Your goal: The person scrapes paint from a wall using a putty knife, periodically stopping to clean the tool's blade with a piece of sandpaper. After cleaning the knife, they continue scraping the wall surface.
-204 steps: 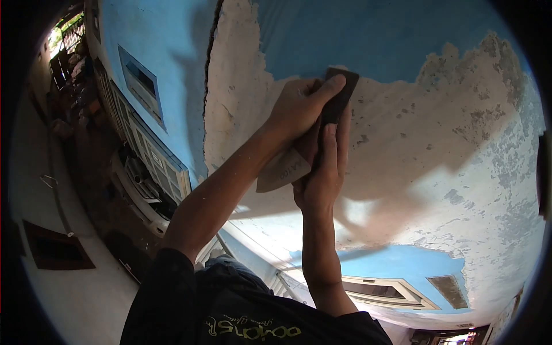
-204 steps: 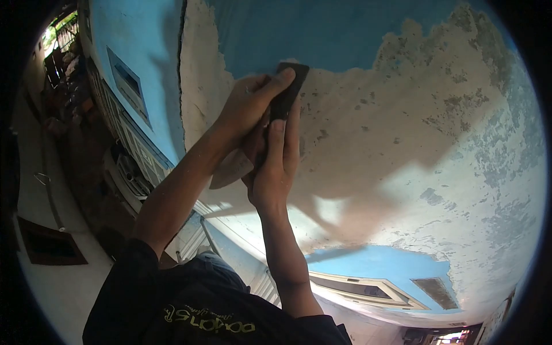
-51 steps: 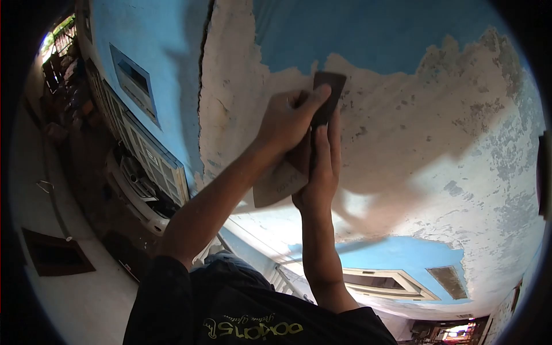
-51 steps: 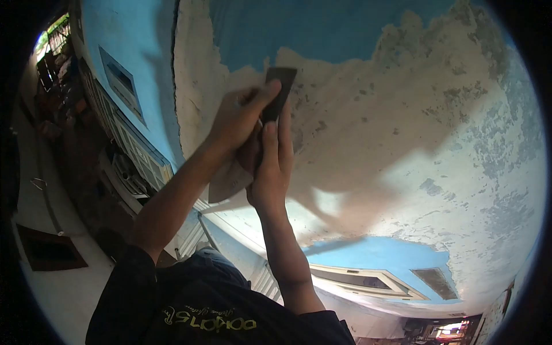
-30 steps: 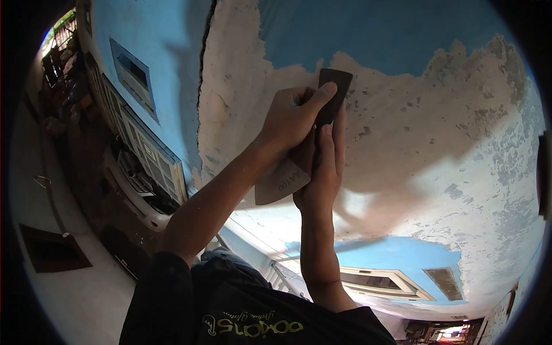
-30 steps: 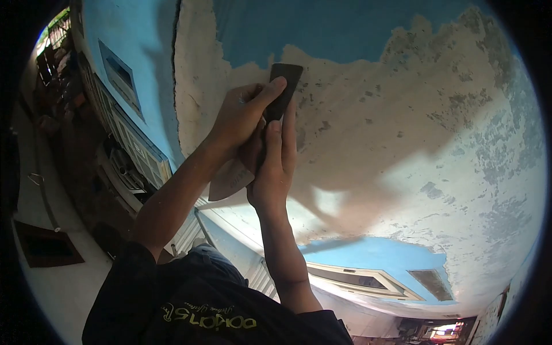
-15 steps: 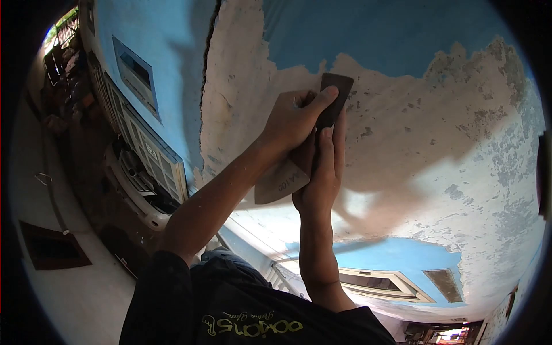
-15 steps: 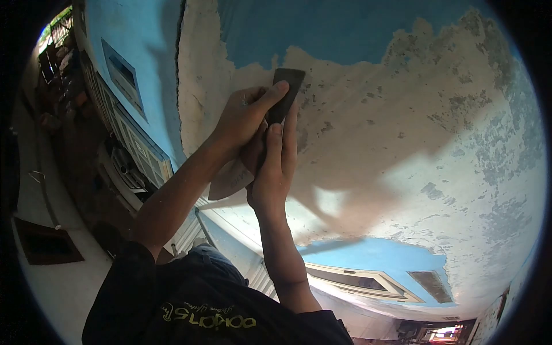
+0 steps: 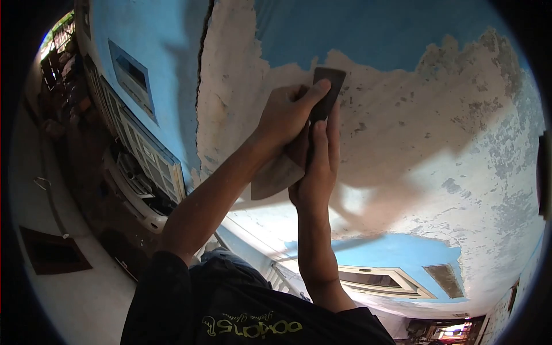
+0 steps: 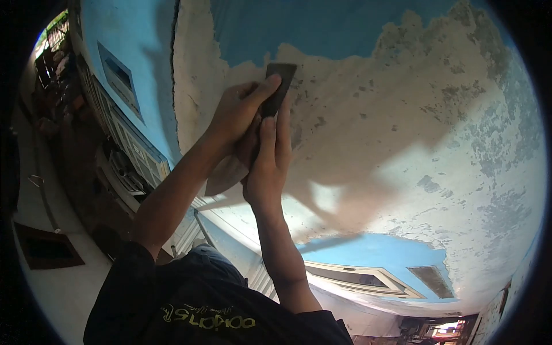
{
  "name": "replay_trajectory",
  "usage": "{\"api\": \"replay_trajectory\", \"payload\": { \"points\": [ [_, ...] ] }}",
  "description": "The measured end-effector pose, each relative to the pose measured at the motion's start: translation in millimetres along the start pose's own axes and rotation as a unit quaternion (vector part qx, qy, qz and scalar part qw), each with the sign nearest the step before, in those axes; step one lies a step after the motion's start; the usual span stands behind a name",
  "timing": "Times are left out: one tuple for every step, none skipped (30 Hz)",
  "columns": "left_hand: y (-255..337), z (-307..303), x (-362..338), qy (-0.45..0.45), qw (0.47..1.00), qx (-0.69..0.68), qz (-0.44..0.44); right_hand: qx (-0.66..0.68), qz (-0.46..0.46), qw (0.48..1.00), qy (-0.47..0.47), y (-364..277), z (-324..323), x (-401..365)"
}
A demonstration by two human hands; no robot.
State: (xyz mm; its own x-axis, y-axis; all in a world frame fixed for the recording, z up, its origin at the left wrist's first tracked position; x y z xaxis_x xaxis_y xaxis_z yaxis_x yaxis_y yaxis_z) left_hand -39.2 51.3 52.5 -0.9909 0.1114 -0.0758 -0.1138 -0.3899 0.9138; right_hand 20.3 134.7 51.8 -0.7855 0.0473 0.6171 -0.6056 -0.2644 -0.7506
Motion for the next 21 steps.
{"api": "replay_trajectory", "payload": {
  "points": [
    [5,-1,0,0.005,1.000,0.007,0.013,-0.005,-0.015,1.000,-0.004,0,1,3],
    [10,-2,4,0.002,1.000,0.019,0.022,0.001,-0.015,1.000,0.001,1,3,7],
    [12,-3,6,0.000,0.999,0.031,0.027,0.006,-0.011,1.000,0.007,3,4,8],
    [9,-3,7,-0.004,0.999,0.041,0.026,0.008,-0.001,1.000,0.016,4,3,6],
    [5,-4,8,-0.006,0.999,0.034,0.014,0.005,0.000,1.000,0.010,3,4,6],
    [7,-4,5,-0.008,1.000,0.026,-0.001,0.000,0.003,1.000,0.007,-1,6,6],
    [8,-4,3,-0.010,1.000,0.019,-0.012,-0.003,0.004,1.000,0.002,-4,8,7],
    [6,-3,4,-0.008,1.000,0.027,-0.007,-0.005,0.001,1.000,0.008,-3,7,5],
    [5,-4,5,-0.004,0.999,0.036,0.003,-0.004,-0.005,1.000,0.010,-2,6,4],
    [7,-5,7,0.001,0.999,0.044,0.013,-0.003,-0.010,1.000,0.012,0,7,5],
    [10,-8,12,0.003,0.999,0.045,0.017,-0.006,-0.018,1.000,0.005,2,9,10],
    [13,-8,13,0.003,0.999,0.044,0.014,-0.014,-0.022,1.000,0.001,3,9,13],
    [12,-7,11,0.001,0.999,0.041,0.005,-0.025,-0.021,0.999,0.001,3,7,11],
    [8,-6,7,-0.002,0.999,0.033,-0.005,-0.027,-0.011,1.000,0.007,2,6,6],
    [9,-5,4,-0.004,1.000,0.027,-0.010,-0.026,-0.006,1.000,0.011,0,7,4],
    [13,-6,3,-0.006,1.000,0.023,-0.008,-0.023,-0.005,1.000,0.013,-2,10,5],
    [19,-6,4,-0.008,0.999,0.035,-0.008,-0.011,-0.003,1.000,0.020,-2,12,8],
    [22,-6,5,-0.010,0.999,0.048,-0.009,0.000,0.000,1.000,0.027,-1,14,10],
    [21,-6,5,-0.013,0.998,0.058,-0.018,0.009,0.009,0.999,0.038,0,13,8],
    [21,-7,5,-0.015,0.999,0.048,-0.008,0.010,0.009,0.999,0.035,0,14,8],
    [21,-7,3,-0.018,0.999,0.038,-0.003,0.010,0.010,0.999,0.035,0,15,8]
  ]
}}
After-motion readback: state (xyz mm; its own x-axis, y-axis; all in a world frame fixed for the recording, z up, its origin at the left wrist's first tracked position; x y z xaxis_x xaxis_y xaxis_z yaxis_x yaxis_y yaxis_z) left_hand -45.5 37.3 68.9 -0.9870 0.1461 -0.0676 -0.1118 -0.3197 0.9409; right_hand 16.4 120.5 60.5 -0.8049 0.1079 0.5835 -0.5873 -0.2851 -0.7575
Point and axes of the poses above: each hand's wrist, its own x-axis towards the middle knuckle, its own z-axis out of the palm, y = z × x, the point moved 6 cm from there along x, towards the middle knuckle, and after that the axes turned 15 degrees about -z, right-handed, at the moved point
